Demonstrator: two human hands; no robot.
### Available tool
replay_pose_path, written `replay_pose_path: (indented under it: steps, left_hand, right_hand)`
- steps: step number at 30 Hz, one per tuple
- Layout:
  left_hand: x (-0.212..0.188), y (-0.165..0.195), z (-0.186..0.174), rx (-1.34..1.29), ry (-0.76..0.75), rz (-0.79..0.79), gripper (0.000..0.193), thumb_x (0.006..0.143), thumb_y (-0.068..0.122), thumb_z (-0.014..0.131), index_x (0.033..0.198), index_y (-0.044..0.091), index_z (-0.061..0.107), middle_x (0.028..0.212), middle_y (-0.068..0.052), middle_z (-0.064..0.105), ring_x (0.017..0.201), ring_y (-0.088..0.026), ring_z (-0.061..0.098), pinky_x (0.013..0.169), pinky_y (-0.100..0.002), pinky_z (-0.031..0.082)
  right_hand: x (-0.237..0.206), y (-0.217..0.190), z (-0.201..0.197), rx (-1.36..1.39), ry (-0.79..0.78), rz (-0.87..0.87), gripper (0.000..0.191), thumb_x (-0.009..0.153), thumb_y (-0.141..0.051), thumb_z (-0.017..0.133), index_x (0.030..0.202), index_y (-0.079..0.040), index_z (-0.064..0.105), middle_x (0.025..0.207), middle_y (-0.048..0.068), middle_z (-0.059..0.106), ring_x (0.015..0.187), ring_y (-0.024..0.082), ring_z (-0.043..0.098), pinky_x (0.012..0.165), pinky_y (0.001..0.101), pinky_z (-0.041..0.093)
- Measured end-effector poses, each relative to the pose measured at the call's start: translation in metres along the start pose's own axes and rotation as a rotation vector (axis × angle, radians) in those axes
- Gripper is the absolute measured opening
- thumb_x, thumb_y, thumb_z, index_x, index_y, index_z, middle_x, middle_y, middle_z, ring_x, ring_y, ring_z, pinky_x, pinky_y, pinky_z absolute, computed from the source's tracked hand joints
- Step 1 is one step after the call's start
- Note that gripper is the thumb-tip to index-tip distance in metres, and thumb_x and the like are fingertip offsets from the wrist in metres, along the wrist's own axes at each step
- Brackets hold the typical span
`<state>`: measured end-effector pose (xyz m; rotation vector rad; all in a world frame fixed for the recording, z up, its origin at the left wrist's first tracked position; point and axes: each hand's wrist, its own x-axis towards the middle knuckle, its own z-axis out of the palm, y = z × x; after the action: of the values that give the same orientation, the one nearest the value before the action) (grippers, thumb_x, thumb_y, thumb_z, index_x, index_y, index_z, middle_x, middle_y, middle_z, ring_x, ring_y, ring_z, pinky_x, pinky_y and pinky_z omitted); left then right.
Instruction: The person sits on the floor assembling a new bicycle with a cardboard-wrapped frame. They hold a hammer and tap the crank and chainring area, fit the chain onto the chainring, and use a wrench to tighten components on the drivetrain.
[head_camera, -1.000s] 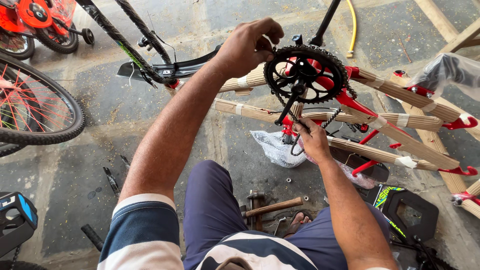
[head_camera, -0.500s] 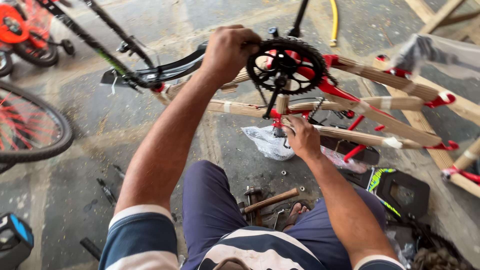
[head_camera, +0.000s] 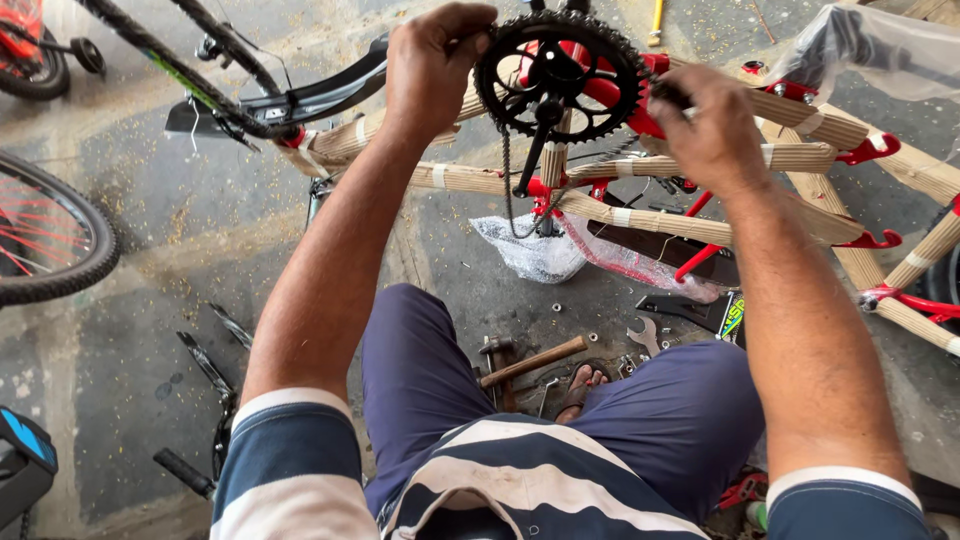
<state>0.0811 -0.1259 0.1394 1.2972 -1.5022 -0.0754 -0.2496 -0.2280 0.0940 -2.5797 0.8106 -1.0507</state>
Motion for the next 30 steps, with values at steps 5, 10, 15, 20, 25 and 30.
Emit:
replay_pose_path:
  steps: [5, 10, 15, 20, 25, 30]
  left_hand:
    - [0.002, -0.003, 0.006, 0.113, 0.020, -0.017, 0.017, 0.092, 0.006, 0.076, 0.109, 0.009, 0.080, 0.094, -0.006, 0.082, 0.083, -0.014, 0.080, 0.074, -0.027, 0.063]
    - [0.002, -0.009, 0.010, 0.133, 0.055, 0.001, 0.009, 0.091, 0.010, 0.078, 0.100, 0.006, 0.077, 0.083, -0.007, 0.079, 0.072, -0.016, 0.077, 0.064, -0.031, 0.058]
    - [0.003, -0.016, 0.014, 0.224, 0.068, 0.042, 0.012, 0.093, 0.017, 0.082, 0.092, 0.007, 0.076, 0.077, -0.010, 0.076, 0.065, -0.022, 0.073, 0.059, -0.036, 0.054]
    - [0.002, -0.014, 0.010, 0.158, 0.036, 0.035, 0.007, 0.094, 0.012, 0.077, 0.093, 0.006, 0.074, 0.076, -0.008, 0.077, 0.064, -0.023, 0.074, 0.057, -0.038, 0.053]
    - [0.004, -0.016, 0.009, 0.239, 0.058, 0.126, 0.011, 0.091, 0.016, 0.080, 0.094, 0.006, 0.076, 0.075, -0.010, 0.074, 0.064, -0.026, 0.070, 0.057, -0.038, 0.052]
    - [0.004, -0.026, 0.014, 0.293, 0.005, 0.105, 0.013, 0.097, 0.020, 0.078, 0.094, 0.007, 0.077, 0.073, -0.009, 0.074, 0.061, -0.026, 0.069, 0.055, -0.038, 0.051]
  right_hand:
    - [-0.022, 0.038, -0.024, -0.444, 0.379, -0.108, 0.019, 0.085, 0.004, 0.068, 0.100, -0.005, 0.061, 0.100, 0.013, 0.058, 0.092, 0.027, 0.065, 0.079, 0.0418, 0.052]
    - [-0.052, 0.081, -0.047, -0.190, 0.454, 0.093, 0.023, 0.086, 0.013, 0.059, 0.103, -0.004, 0.060, 0.106, 0.008, 0.060, 0.086, 0.020, 0.064, 0.083, 0.0319, 0.056]
    - [-0.053, 0.118, -0.052, -0.127, 0.562, 0.167, 0.021, 0.088, 0.016, 0.064, 0.103, 0.001, 0.063, 0.097, 0.008, 0.066, 0.085, 0.021, 0.066, 0.081, 0.0328, 0.057]
    - [-0.054, 0.135, -0.049, -0.293, 0.546, 0.158, 0.027, 0.084, 0.014, 0.072, 0.104, -0.003, 0.068, 0.102, 0.008, 0.074, 0.092, 0.018, 0.074, 0.080, 0.0323, 0.058]
    - [-0.107, 0.154, -0.062, -0.291, 0.612, 0.555, 0.021, 0.092, 0.005, 0.067, 0.111, -0.004, 0.070, 0.106, 0.006, 0.073, 0.095, 0.016, 0.071, 0.083, 0.0316, 0.057]
    - [-0.163, 0.177, -0.099, 0.068, 0.575, 0.917, 0.017, 0.107, -0.014, 0.062, 0.119, -0.005, 0.070, 0.106, 0.002, 0.067, 0.095, 0.013, 0.063, 0.084, 0.0331, 0.052]
